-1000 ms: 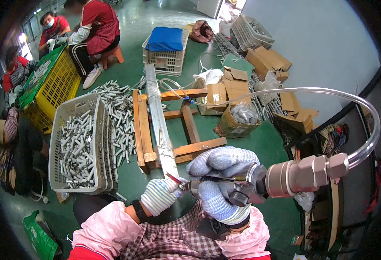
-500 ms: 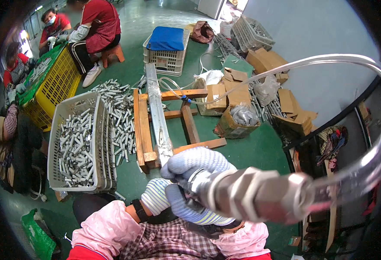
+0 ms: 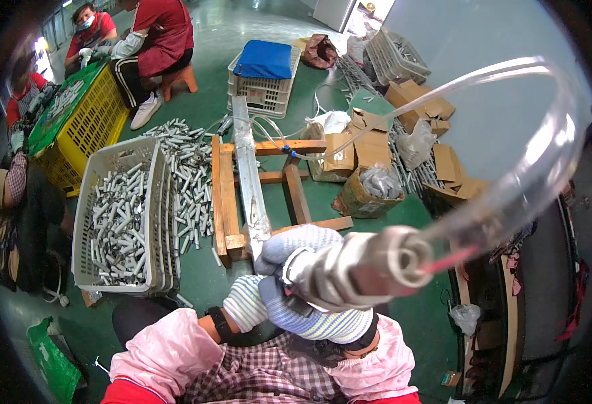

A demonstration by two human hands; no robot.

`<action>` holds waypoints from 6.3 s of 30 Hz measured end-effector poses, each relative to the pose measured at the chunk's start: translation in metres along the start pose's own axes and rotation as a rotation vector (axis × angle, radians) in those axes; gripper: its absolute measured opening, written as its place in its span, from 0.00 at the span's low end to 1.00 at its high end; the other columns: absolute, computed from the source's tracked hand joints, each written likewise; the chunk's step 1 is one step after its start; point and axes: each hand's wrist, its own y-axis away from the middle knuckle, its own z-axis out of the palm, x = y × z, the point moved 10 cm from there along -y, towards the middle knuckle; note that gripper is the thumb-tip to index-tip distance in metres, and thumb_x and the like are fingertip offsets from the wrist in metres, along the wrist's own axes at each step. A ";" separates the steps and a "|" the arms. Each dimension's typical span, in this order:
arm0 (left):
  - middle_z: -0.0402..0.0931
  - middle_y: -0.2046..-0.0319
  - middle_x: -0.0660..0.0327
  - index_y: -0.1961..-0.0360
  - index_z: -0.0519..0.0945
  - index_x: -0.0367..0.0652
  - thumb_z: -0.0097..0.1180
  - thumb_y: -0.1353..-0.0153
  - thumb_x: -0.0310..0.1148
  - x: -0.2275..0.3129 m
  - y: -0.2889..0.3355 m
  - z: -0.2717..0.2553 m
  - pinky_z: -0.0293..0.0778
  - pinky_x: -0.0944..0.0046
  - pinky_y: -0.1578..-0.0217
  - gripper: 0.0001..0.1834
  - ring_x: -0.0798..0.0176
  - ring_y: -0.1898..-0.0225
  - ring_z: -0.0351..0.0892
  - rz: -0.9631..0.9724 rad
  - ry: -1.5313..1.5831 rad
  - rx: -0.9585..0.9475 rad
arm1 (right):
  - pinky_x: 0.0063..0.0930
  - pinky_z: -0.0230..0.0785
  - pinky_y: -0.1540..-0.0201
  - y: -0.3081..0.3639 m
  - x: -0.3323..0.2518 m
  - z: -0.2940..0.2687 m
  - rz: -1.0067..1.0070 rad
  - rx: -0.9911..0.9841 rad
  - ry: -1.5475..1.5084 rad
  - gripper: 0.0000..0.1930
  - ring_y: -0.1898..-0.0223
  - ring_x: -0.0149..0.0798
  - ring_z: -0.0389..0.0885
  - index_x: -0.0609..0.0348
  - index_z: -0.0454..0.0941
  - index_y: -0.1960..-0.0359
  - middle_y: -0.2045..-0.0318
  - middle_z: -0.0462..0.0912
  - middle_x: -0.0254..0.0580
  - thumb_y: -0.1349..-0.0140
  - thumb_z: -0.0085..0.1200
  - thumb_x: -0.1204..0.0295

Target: The recorder uses an electric screwdriver to assemble small metal components on a wooden frame.

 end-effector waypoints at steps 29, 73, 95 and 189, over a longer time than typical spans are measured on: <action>0.79 0.72 0.54 0.63 0.79 0.49 0.53 0.40 0.43 -0.001 -0.001 0.003 0.74 0.56 0.68 0.11 0.50 0.68 0.80 -0.040 0.045 -0.011 | 0.28 0.74 0.54 0.009 0.004 -0.018 0.053 0.103 -0.151 0.24 0.59 0.35 0.80 0.63 0.66 0.52 0.62 0.80 0.44 0.52 0.59 0.83; 0.79 0.71 0.54 0.63 0.81 0.48 0.56 0.42 0.38 -0.001 0.000 -0.001 0.76 0.59 0.68 0.09 0.50 0.69 0.80 0.009 0.118 0.074 | 0.27 0.74 0.52 0.011 0.013 -0.009 0.120 0.074 -0.279 0.22 0.57 0.33 0.80 0.63 0.66 0.53 0.61 0.79 0.44 0.51 0.59 0.84; 0.79 0.71 0.55 0.62 0.79 0.48 0.55 0.41 0.41 -0.012 0.003 0.010 0.75 0.57 0.69 0.11 0.49 0.69 0.80 -0.003 0.005 0.047 | 0.28 0.73 0.50 0.010 0.010 -0.008 0.074 0.083 -0.283 0.22 0.56 0.35 0.80 0.63 0.66 0.53 0.60 0.79 0.44 0.51 0.59 0.84; 0.80 0.61 0.59 0.50 0.72 0.42 0.46 0.32 0.41 -0.221 0.090 -0.008 0.76 0.71 0.74 0.16 0.66 0.71 0.79 -0.833 1.230 0.518 | 0.20 0.71 0.71 0.037 0.137 -0.121 0.253 0.626 -0.596 0.18 0.72 0.30 0.76 0.57 0.72 0.52 0.68 0.78 0.34 0.41 0.57 0.62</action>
